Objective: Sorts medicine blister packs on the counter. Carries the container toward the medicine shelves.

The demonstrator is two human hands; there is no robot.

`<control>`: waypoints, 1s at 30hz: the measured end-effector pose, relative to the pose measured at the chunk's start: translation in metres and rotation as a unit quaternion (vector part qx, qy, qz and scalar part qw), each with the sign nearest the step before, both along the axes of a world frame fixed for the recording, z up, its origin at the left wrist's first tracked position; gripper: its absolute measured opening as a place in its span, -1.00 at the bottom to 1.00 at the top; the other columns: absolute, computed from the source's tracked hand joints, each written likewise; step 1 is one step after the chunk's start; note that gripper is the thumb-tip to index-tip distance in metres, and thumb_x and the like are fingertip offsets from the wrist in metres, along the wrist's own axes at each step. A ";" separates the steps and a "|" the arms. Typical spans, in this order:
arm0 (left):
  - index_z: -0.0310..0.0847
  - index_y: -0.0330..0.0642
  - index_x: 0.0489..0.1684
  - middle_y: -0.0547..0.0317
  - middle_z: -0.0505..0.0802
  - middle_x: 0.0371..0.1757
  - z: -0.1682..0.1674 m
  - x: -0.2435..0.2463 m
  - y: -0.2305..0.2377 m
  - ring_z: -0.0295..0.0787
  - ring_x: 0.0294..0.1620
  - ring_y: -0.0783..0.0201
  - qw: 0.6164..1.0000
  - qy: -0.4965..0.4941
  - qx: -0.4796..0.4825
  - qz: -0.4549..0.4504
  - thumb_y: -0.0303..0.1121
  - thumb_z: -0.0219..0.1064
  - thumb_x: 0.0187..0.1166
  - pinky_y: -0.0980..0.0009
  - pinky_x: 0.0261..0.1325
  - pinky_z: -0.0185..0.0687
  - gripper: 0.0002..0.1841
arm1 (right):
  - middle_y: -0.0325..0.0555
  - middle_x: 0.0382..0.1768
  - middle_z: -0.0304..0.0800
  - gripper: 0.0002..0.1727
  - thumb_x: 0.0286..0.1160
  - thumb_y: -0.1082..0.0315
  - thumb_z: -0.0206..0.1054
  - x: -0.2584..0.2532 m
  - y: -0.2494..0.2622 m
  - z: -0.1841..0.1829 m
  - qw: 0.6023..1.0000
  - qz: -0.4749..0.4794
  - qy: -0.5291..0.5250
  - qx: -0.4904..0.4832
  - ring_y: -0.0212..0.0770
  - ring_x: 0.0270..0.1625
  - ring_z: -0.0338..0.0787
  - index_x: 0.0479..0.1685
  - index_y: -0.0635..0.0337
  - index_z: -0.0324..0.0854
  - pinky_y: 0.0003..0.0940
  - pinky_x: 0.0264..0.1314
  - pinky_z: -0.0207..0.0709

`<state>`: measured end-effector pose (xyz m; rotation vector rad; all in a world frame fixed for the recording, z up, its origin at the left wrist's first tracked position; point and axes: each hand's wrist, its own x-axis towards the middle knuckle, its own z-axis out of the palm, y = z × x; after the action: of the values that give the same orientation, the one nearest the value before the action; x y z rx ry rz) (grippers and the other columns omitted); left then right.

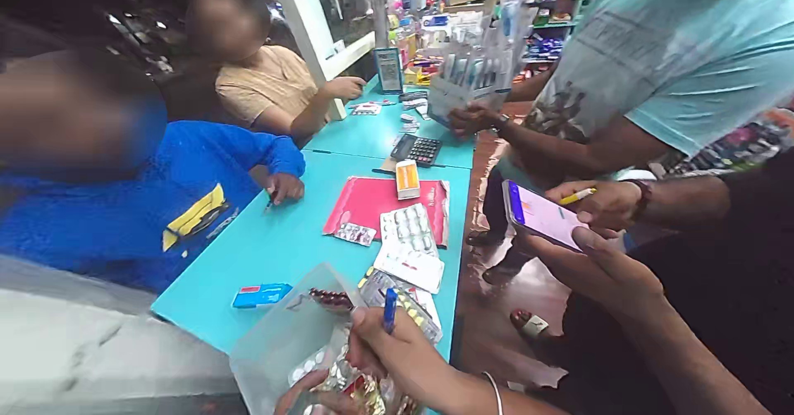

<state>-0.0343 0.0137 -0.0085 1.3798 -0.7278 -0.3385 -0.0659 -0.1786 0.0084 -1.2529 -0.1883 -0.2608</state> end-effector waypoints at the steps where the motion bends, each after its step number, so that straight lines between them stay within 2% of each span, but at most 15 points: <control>1: 0.49 0.21 0.42 0.45 0.95 -0.07 -0.001 0.000 0.001 0.91 -0.05 0.43 1.000 0.002 -0.006 -0.002 -0.16 0.07 0.85 0.37 0.19 0.80 -0.72 | -0.54 -0.65 0.44 -0.50 0.91 0.08 -0.09 0.000 0.000 0.000 1.000 0.000 0.006 0.002 -0.68 -0.61 0.35 -0.41 0.08 0.57 -0.72 -0.52 0.23; 4: 0.51 0.22 0.44 0.44 0.95 -0.14 0.000 -0.002 0.000 0.91 -0.14 0.42 1.000 0.010 -0.008 -0.004 -0.12 0.06 0.85 0.39 0.10 0.83 -0.69 | -0.56 -0.67 0.42 -0.49 0.90 0.04 -0.09 -0.001 -0.001 -0.002 1.000 0.000 0.014 0.005 -0.68 -0.63 0.33 -0.43 0.04 0.58 -0.72 -0.54 0.21; 7: 0.48 0.14 0.45 0.50 0.93 -0.24 0.002 -0.006 0.001 0.88 -0.25 0.49 1.000 0.019 0.007 -0.011 -0.19 0.02 0.87 0.44 -0.02 0.83 -0.70 | -0.56 -0.68 0.42 -0.49 0.90 0.07 -0.08 -0.002 0.000 -0.002 1.000 -0.002 0.009 -0.010 -0.68 -0.63 0.33 -0.45 0.05 0.58 -0.72 -0.55 0.20; 11: 0.39 -0.23 0.44 0.49 0.86 -0.41 0.011 -0.013 -0.003 0.80 -0.49 0.52 0.997 0.070 0.030 0.006 -0.48 -0.11 0.77 0.51 -0.32 0.80 -0.64 | -0.60 -0.70 0.43 -0.51 0.89 0.08 -0.08 -0.006 0.004 0.004 0.999 -0.025 0.040 -0.008 -0.71 -0.68 0.34 -0.45 -0.01 0.59 -0.75 -0.62 0.22; 14: 0.28 -0.30 0.46 0.37 0.82 -0.37 0.013 -0.015 -0.005 0.78 -0.53 0.49 0.996 0.046 0.064 0.046 -0.44 0.01 0.78 0.49 -0.41 0.80 -0.66 | -0.61 -0.73 0.43 -0.49 0.88 0.03 -0.07 -0.007 0.007 0.005 0.997 -0.058 0.041 0.039 -0.70 -0.72 0.36 -0.51 -0.09 0.59 -0.75 -0.67 0.25; 16: 0.21 -0.34 0.40 0.27 0.82 -0.36 0.010 -0.012 -0.005 0.78 -0.53 0.48 0.987 -0.041 0.107 0.109 -0.30 0.19 0.75 0.47 -0.43 0.79 -0.59 | -0.62 -0.77 0.39 -0.46 0.87 -0.02 -0.07 -0.007 0.008 0.003 0.993 -0.083 0.025 0.076 -0.70 -0.75 0.33 -0.56 -0.13 0.58 -0.75 -0.71 0.22; 18: 0.24 -0.44 0.38 0.16 0.86 -0.29 0.010 -0.002 -0.004 0.80 -0.45 0.39 0.944 -0.170 0.203 0.196 -0.23 0.29 0.64 0.36 -0.37 0.78 -0.47 | -0.60 -0.79 0.38 -0.46 0.84 -0.08 0.00 -0.008 0.009 0.001 0.989 -0.105 -0.012 0.106 -0.69 -0.78 0.31 -0.59 -0.13 0.60 -0.75 -0.73 0.21; 20: 0.39 -0.48 0.36 -0.03 0.85 -0.24 0.020 0.013 -0.003 0.85 -0.31 0.06 0.890 -0.243 0.312 0.226 -0.27 0.30 0.57 0.02 -0.24 0.77 -0.49 | -0.58 -0.79 0.39 -0.47 0.79 -0.13 0.08 -0.010 0.010 0.000 0.986 -0.121 -0.047 0.108 -0.67 -0.77 0.33 -0.60 -0.13 0.61 -0.74 -0.72 0.23; 21: 0.47 -0.45 0.34 -0.13 0.85 -0.15 0.026 0.023 -0.004 0.86 -0.17 -0.08 0.875 -0.251 0.359 0.206 -0.29 0.29 0.60 -0.11 -0.08 0.76 -0.54 | -0.57 -0.78 0.41 -0.48 0.77 -0.13 0.10 -0.012 0.010 0.001 0.985 -0.127 -0.062 0.104 -0.67 -0.77 0.35 -0.60 -0.13 0.62 -0.73 -0.71 0.25; 23: 0.58 -0.38 0.31 -0.23 0.84 0.07 0.032 0.045 -0.006 0.80 0.15 -0.21 0.844 -0.275 0.437 0.146 -0.32 0.24 0.68 -0.20 0.26 0.61 -0.64 | -0.58 -0.76 0.46 -0.50 0.76 -0.13 0.11 -0.016 0.009 0.003 0.982 -0.141 -0.088 0.085 -0.68 -0.74 0.39 -0.58 -0.16 0.64 -0.76 -0.68 0.29; 25: 0.62 -0.32 0.35 -0.28 0.77 0.25 0.033 0.061 -0.011 0.67 0.35 -0.27 0.798 -0.290 0.518 0.104 -0.33 0.22 0.73 -0.22 0.41 0.45 -0.65 | -0.62 -0.70 0.53 -0.52 0.78 -0.14 0.07 -0.022 0.003 0.005 0.980 -0.166 -0.105 0.037 -0.70 -0.69 0.43 -0.53 -0.22 0.65 -0.78 -0.62 0.31; 27: 0.64 -0.31 0.36 -0.34 0.72 0.31 0.031 0.071 -0.013 0.60 0.41 -0.34 0.769 -0.300 0.556 0.098 -0.37 0.32 0.66 -0.26 0.45 0.38 -0.64 | -0.65 -0.63 0.58 -0.53 0.83 -0.08 0.02 -0.025 -0.011 0.006 0.964 -0.230 -0.122 -0.046 -0.72 -0.64 0.46 -0.48 -0.23 0.66 -0.81 -0.56 0.34; 28: 0.66 -0.31 0.34 -0.35 0.72 0.31 0.029 0.073 -0.014 0.60 0.40 -0.34 0.767 -0.303 0.559 0.092 -0.38 0.35 0.63 -0.27 0.46 0.38 -0.64 | -0.66 -0.61 0.60 -0.53 0.87 -0.01 0.00 -0.025 -0.022 0.005 0.943 -0.286 -0.127 -0.116 -0.76 -0.61 0.48 -0.48 -0.19 0.65 -0.85 -0.54 0.36; 29: 0.67 -0.29 0.36 -0.33 0.73 0.32 0.028 0.074 -0.014 0.60 0.42 -0.32 0.768 -0.297 0.562 0.076 -0.38 0.35 0.63 -0.24 0.48 0.37 -0.64 | -0.61 -0.61 0.59 -0.54 0.88 0.10 0.01 -0.024 -0.035 0.003 0.906 -0.349 -0.124 -0.206 -0.76 -0.59 0.49 -0.49 -0.07 0.62 -0.84 -0.52 0.37; 30: 0.67 -0.26 0.38 -0.29 0.73 0.33 0.028 0.075 -0.013 0.59 0.43 -0.28 0.771 -0.286 0.566 0.052 -0.37 0.34 0.64 -0.21 0.50 0.36 -0.63 | -0.46 -0.60 0.59 -0.55 0.82 0.17 0.06 -0.023 -0.049 0.000 0.857 -0.403 -0.104 -0.305 -0.68 -0.56 0.53 -0.50 0.11 0.64 -0.76 -0.49 0.41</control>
<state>0.0404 0.0003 0.0199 2.7548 -0.9837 -0.2599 -0.0890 -0.2274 0.0088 -1.8968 0.0995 -1.1376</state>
